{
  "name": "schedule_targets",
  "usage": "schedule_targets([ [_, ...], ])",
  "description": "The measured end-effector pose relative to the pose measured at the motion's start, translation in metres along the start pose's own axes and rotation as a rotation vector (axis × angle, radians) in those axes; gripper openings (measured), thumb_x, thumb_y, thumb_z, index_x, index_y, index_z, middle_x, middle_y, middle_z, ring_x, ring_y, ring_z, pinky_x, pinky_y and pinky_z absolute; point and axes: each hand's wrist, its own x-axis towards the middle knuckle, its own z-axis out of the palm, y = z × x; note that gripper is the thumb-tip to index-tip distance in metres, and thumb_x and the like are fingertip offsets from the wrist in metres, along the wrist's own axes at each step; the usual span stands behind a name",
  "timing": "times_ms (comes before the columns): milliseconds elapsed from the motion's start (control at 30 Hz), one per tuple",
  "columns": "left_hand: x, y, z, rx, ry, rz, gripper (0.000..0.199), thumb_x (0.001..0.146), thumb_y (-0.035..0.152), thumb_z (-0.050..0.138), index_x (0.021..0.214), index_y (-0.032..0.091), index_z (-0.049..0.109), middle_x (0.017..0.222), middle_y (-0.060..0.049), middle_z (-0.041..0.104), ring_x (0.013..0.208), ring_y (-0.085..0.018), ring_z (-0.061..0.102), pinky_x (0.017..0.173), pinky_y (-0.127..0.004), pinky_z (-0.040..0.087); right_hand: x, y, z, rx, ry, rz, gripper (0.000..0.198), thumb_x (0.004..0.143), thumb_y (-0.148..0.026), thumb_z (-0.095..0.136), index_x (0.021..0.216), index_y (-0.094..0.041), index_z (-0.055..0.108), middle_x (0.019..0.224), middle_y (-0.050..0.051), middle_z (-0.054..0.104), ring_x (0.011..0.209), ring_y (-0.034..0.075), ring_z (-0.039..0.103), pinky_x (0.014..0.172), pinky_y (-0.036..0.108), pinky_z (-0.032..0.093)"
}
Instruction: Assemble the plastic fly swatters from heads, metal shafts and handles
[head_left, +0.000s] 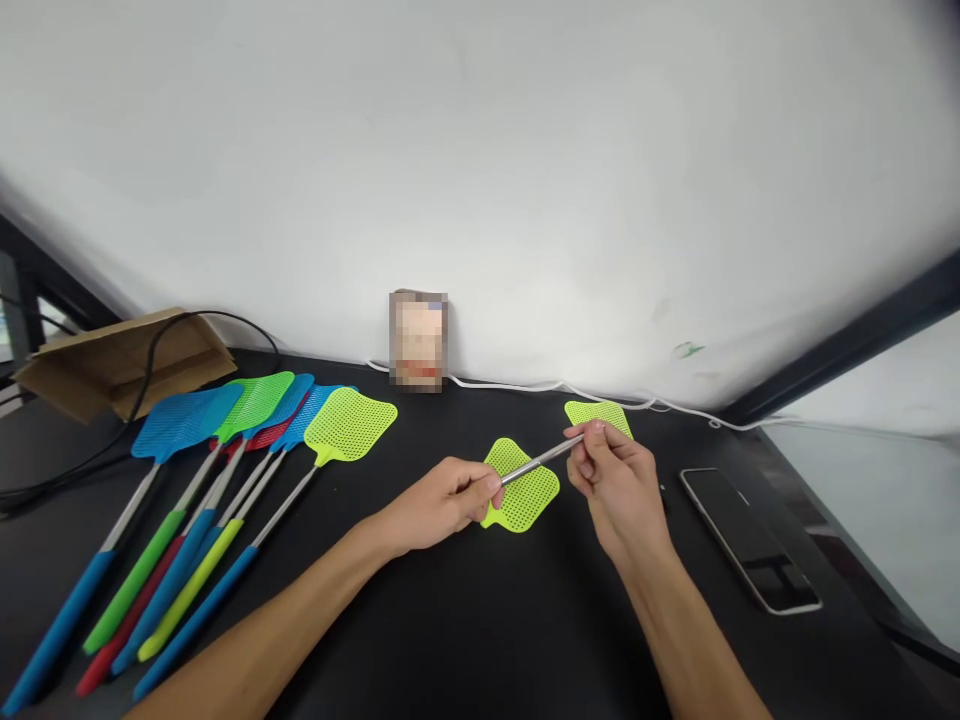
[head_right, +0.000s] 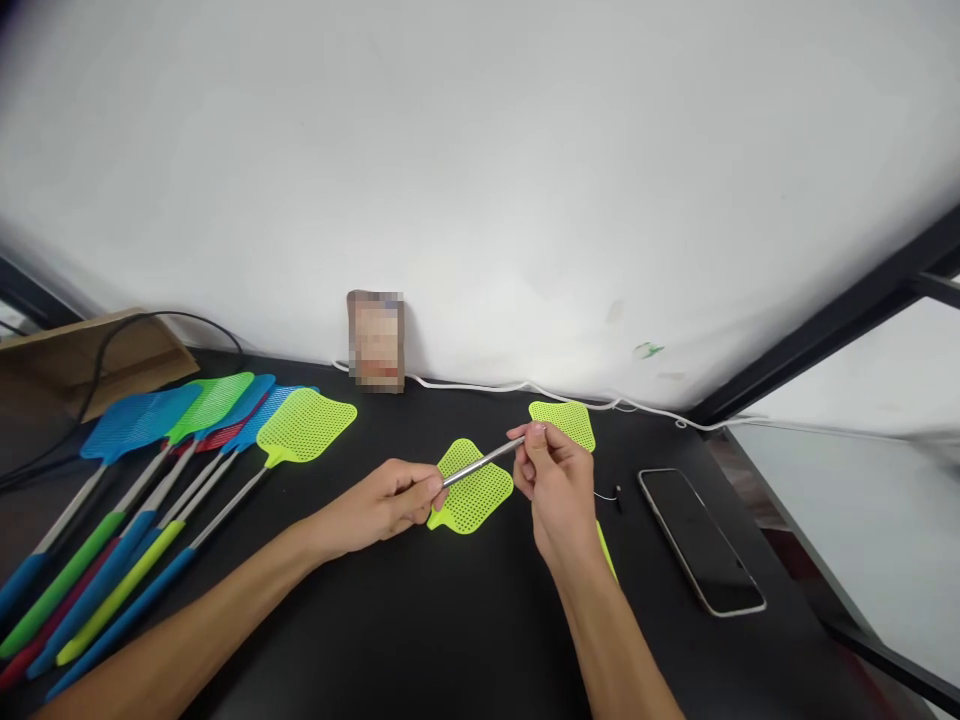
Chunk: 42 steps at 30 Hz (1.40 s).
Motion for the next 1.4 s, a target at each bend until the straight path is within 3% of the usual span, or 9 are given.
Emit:
schedule_targets([
  [167, 0.004, 0.0, 0.003, 0.06, 0.003, 0.015, 0.047, 0.099, 0.055, 0.045, 0.082, 0.015, 0.06, 0.065, 0.004, 0.045, 0.05, -0.006, 0.031, 0.046, -0.02, 0.023, 0.015, -0.011, -0.022, 0.069, 0.164, -0.088, 0.034, 0.078, -0.046, 0.083, 0.073, -0.014, 0.072, 0.059, -0.006, 0.036, 0.052, 0.006, 0.028, 0.046, 0.024, 0.019],
  [300, 0.005, -0.005, 0.006, 0.117, 0.031, 0.045, 0.045, 0.099, 0.051, 0.046, 0.079, 0.014, 0.061, 0.064, 0.003, 0.047, 0.052, -0.006, 0.034, 0.048, -0.02, 0.025, 0.014, -0.003, -0.017, 0.071, 0.199, -0.137, 0.035, 0.081, -0.048, 0.08, 0.073, -0.015, 0.071, 0.059, -0.007, 0.031, 0.053, 0.007, 0.026, 0.046, 0.024, 0.019],
  [567, 0.005, -0.01, 0.007, -0.02, 0.126, 0.115, 0.045, 0.099, 0.055, 0.045, 0.082, 0.016, 0.058, 0.059, 0.005, 0.045, 0.046, -0.006, 0.031, 0.047, -0.021, 0.025, -0.015, 0.035, 0.031, -0.041, -0.095, 0.062, 0.035, 0.087, -0.051, 0.073, 0.082, -0.016, 0.072, 0.056, -0.008, 0.03, 0.052, 0.007, 0.026, 0.049, 0.026, 0.019],
  [667, 0.004, -0.006, 0.007, 0.023, 0.111, 0.105, 0.044, 0.1, 0.053, 0.044, 0.081, 0.016, 0.058, 0.06, 0.005, 0.046, 0.048, -0.006, 0.033, 0.048, -0.021, 0.026, -0.004, 0.021, 0.02, 0.016, -0.019, 0.031, 0.032, 0.082, -0.046, 0.079, 0.078, -0.015, 0.073, 0.057, -0.007, 0.033, 0.052, 0.007, 0.027, 0.049, 0.025, 0.019],
  [867, 0.004, -0.007, 0.009, 0.214, 0.083, 0.132, 0.045, 0.101, 0.047, 0.042, 0.078, 0.015, 0.063, 0.067, 0.002, 0.052, 0.059, -0.009, 0.043, 0.056, -0.021, 0.033, 0.028, -0.015, -0.035, 0.119, 0.224, -0.122, 0.029, 0.073, -0.039, 0.086, 0.076, -0.014, 0.073, 0.062, -0.005, 0.038, 0.056, 0.007, 0.031, 0.045, 0.021, 0.025],
  [1000, 0.006, -0.011, 0.011, 0.242, 0.093, 0.136, 0.044, 0.1, 0.046, 0.043, 0.078, 0.014, 0.065, 0.065, 0.001, 0.052, 0.058, -0.01, 0.043, 0.055, -0.022, 0.032, 0.024, -0.008, -0.033, 0.107, 0.265, -0.184, 0.03, 0.077, -0.041, 0.084, 0.075, -0.015, 0.07, 0.06, -0.007, 0.033, 0.054, 0.007, 0.029, 0.044, 0.021, 0.025],
  [1200, 0.006, -0.016, 0.012, -0.037, 0.156, 0.149, 0.043, 0.098, 0.052, 0.048, 0.083, 0.014, 0.061, 0.06, 0.004, 0.048, 0.047, -0.006, 0.034, 0.046, -0.021, 0.027, -0.013, 0.034, 0.028, -0.106, -0.014, -0.026, 0.038, 0.087, -0.055, 0.07, 0.087, -0.017, 0.072, 0.058, -0.007, 0.031, 0.051, 0.009, 0.027, 0.048, 0.026, 0.022],
  [1300, 0.006, -0.018, 0.012, -0.213, 0.149, 0.129, 0.045, 0.096, 0.057, 0.051, 0.086, 0.014, 0.059, 0.058, 0.007, 0.041, 0.043, -0.004, 0.027, 0.042, -0.019, 0.021, -0.012, 0.035, 0.028, -0.308, -0.107, -0.072, 0.045, 0.091, -0.062, 0.061, 0.088, -0.018, 0.072, 0.059, -0.005, 0.038, 0.052, 0.011, 0.033, 0.05, 0.028, 0.026],
  [1400, 0.008, -0.019, 0.01, -0.39, 0.209, 0.127, 0.041, 0.097, 0.057, 0.051, 0.087, 0.017, 0.054, 0.06, 0.009, 0.035, 0.043, -0.003, 0.023, 0.039, -0.018, 0.017, -0.004, 0.029, 0.01, -0.768, -0.071, -0.243, 0.054, 0.1, -0.061, 0.039, 0.086, -0.02, 0.071, 0.075, 0.006, 0.06, 0.071, 0.021, 0.055, 0.066, 0.035, 0.041],
])
